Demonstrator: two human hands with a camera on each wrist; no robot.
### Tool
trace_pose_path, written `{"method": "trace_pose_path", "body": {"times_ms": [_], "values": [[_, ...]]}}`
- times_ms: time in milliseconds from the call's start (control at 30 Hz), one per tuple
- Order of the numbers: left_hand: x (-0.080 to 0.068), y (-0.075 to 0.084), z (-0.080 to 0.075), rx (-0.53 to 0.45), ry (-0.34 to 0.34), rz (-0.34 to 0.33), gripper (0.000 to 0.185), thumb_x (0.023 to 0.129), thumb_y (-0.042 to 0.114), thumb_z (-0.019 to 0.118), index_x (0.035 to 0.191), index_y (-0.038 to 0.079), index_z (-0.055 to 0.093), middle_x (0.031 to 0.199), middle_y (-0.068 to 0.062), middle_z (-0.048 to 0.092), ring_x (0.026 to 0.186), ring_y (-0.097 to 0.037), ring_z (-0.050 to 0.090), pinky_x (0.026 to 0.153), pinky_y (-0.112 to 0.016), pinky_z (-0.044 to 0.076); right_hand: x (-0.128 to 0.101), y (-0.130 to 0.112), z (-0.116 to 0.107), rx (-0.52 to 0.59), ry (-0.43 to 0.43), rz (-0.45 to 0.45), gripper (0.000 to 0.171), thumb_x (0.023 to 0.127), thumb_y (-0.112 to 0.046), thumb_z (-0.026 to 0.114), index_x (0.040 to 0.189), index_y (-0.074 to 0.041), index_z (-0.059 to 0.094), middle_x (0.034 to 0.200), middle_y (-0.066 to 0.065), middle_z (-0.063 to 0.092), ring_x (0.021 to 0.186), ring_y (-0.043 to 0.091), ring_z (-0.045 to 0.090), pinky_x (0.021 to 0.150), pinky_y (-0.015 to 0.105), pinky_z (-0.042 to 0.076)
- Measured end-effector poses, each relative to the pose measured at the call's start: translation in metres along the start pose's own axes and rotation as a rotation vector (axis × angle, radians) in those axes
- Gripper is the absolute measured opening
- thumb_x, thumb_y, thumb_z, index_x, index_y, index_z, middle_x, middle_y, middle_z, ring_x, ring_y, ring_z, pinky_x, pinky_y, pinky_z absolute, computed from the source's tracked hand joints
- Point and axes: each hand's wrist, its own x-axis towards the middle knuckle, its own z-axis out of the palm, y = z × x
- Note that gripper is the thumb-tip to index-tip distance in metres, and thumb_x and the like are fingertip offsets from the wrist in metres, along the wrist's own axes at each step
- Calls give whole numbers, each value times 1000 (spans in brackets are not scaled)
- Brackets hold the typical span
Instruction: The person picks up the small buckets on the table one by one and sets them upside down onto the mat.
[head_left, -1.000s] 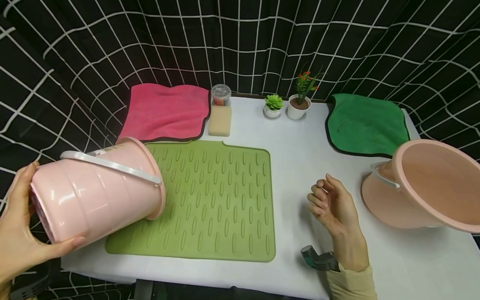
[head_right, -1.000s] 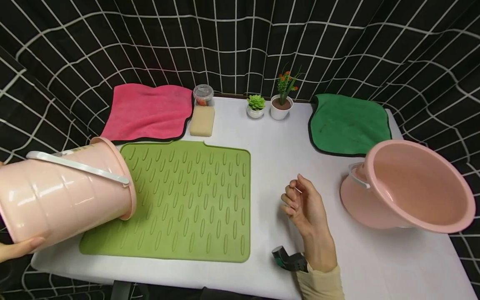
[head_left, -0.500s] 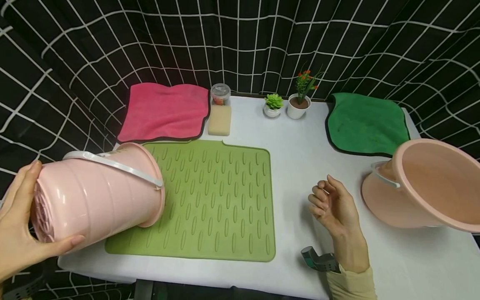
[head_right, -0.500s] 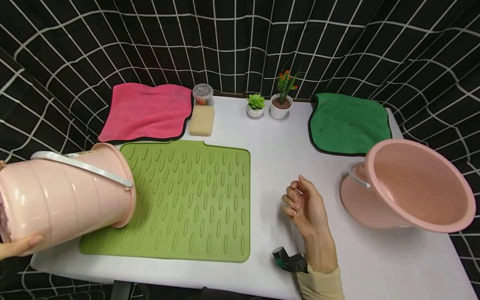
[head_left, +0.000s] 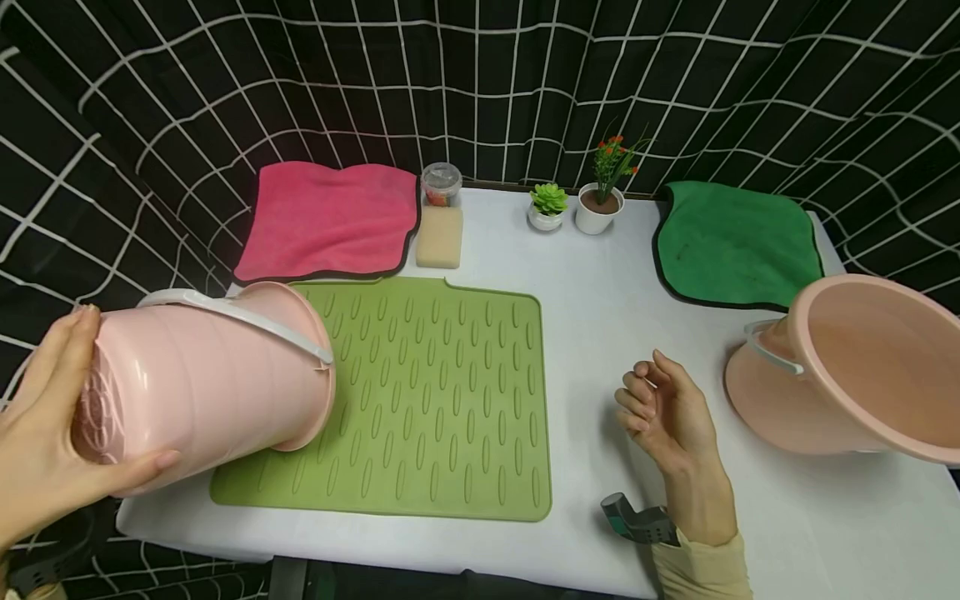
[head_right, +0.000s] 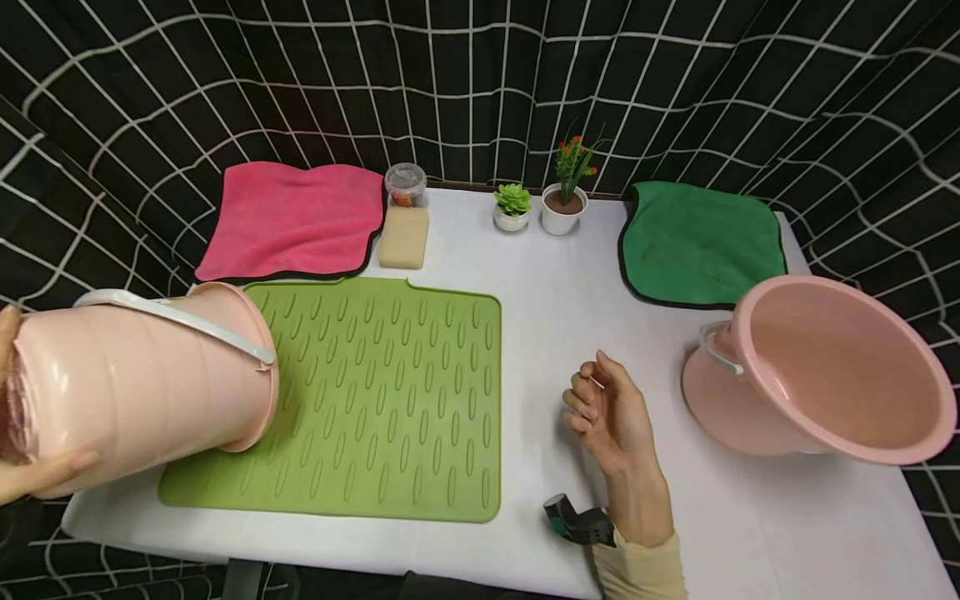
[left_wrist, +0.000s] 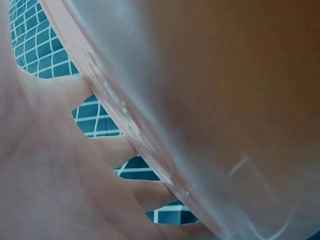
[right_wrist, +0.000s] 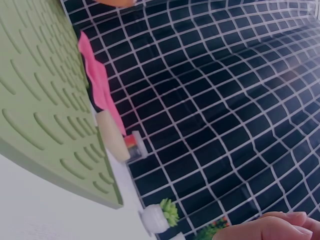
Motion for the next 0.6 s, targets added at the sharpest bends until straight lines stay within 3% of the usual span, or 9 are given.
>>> {"method": "trace_pose_path", "body": {"times_ms": [133,233,300,367,433,533,600], "values": [[4,2,2,-8,-12,-22,145,49,76,91,165,16,27,163,-32,26,144,-63,27,125,-69,14,0,1,-1,4,8,5,50,114,-32,22,93,-9,62,69,-3,36,63,10,15,56,22,11],[10,7,4,0,-18,-3,147,42,58,101,163,16,31,162,-30,29,145,-55,31,131,-43,17,0,1,-2,-5,17,5,50,114,-32,22,93,-10,62,69,-3,36,63,10,15,56,22,11],[16,11,5,9,-29,29,148,36,45,104,162,14,34,159,-29,33,142,-46,35,126,-21,17,0,1,-2,-12,21,4,50,114,-32,22,93,-10,62,69,-3,36,63,10,15,56,22,12],[22,15,6,26,-49,52,148,32,33,104,161,13,36,155,-27,36,138,-40,35,118,-8,14,0,1,-2,-15,23,4,50,114,-33,21,93,-11,61,69,-3,35,63,10,15,56,22,12],[27,20,8,39,-74,51,146,32,27,103,161,13,35,153,-25,36,135,-38,34,122,-13,18,0,1,-2,-12,24,5,50,114,-33,21,93,-11,61,69,-3,35,63,10,15,56,22,12],[30,28,10,83,-122,-10,142,41,33,102,163,17,32,157,-23,33,139,-46,30,132,-49,20,1,2,-2,-4,21,8,50,114,-33,22,93,-10,61,69,-3,35,63,10,15,56,22,12],[31,33,11,117,-159,-70,139,47,39,100,165,20,28,162,-24,27,143,-52,26,124,-74,18,1,2,-2,1,19,9,50,114,-32,22,93,-10,61,69,-3,35,63,10,15,56,22,11]]}}
